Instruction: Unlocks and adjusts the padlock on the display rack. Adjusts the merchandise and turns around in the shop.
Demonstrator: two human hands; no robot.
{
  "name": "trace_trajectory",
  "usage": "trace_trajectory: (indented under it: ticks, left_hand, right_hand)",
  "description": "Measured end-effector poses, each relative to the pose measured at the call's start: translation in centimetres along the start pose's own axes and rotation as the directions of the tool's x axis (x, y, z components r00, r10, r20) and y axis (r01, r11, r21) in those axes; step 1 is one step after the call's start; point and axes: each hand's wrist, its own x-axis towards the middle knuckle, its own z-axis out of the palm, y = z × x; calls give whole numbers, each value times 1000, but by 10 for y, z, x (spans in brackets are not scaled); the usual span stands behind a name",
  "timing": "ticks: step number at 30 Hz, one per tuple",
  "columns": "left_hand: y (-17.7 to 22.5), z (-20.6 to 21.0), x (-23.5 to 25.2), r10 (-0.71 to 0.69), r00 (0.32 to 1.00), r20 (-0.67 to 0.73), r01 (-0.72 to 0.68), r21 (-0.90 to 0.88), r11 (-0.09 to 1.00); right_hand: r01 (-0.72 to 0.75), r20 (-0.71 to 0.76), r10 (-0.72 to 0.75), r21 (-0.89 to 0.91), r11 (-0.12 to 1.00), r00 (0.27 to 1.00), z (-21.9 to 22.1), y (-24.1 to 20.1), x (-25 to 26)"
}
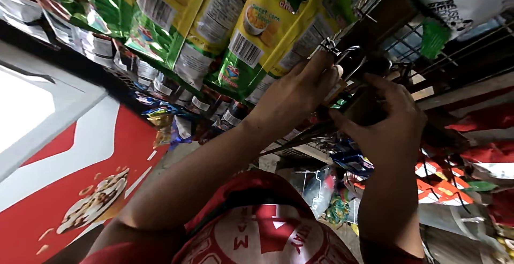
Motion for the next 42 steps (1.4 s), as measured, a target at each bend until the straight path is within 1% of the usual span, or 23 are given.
trace_trajectory:
  ticks: [4, 9, 12, 17, 19, 20, 22, 24, 28, 30, 33, 36, 40, 42]
  left_hand:
    - [-2, -1, 0, 5, 1000, 3, -4, -38, 999]
    - [-2, -1, 1, 13, 1000, 9, -13, -3, 1000]
    - [-1, 0, 1, 11, 1000, 13, -11, -3, 1000]
    - [-1, -2, 1, -3, 1000, 22, 3, -16, 1000]
    - [-1, -3, 1, -1, 1000, 22, 1, -9, 1000]
    - [-1, -3, 1, -1, 1000, 20, 2, -6, 1000]
    - [-1, -3, 1, -7, 1000, 17, 7, -8, 1000]
    - [-1, -3, 1, -6, 1000, 14, 6, -6, 1000]
    - [-2, -3, 1, 12, 1000, -7, -12, -7, 1000]
    - [-3, -2, 1, 22, 1000, -15, -22, -12, 1000]
    - [-3, -1, 1, 31, 999, -15, -31, -19, 999]
    - [-2, -2, 4, 13, 1000, 7, -12, -39, 999]
    - [-2, 1, 4, 8, 1000, 12, -8, -18, 1000]
    - [-2, 2, 4, 9, 1000, 10, -9, -11, 1000]
  right_hand:
    - [-56, -32, 62, 178, 982, 998, 9, 3, -6]
    - [-49, -98, 82, 301, 952, 992, 19, -1, -10]
    - [-72, -114, 115, 332, 941, 987, 24, -2, -13]
    - [31, -152, 33, 399, 916, 988, 33, 12, -15]
    - [36, -153, 23, 372, 927, 988, 32, 15, -14]
    - [13, -140, 36, 335, 942, 990, 30, 12, -14]
    - [-66, -83, 86, 222, 973, 993, 22, 4, -13]
    - [-114, -47, 120, 114, 987, 992, 18, 0, -12]
    - [-157, -6, 157, -85, 984, 988, 17, -2, -10]
    - [-179, -15, 179, -141, 974, 984, 20, -4, -10]
    - [-176, -23, 174, -151, 973, 984, 21, -7, -10]
    - [-237, -35, 234, -132, 962, 971, 23, -13, -10]
    - [-283, -97, 270, -153, 947, 958, 36, -6, -10]
    - [-254, -173, 228, -144, 957, 958, 40, -1, -9]
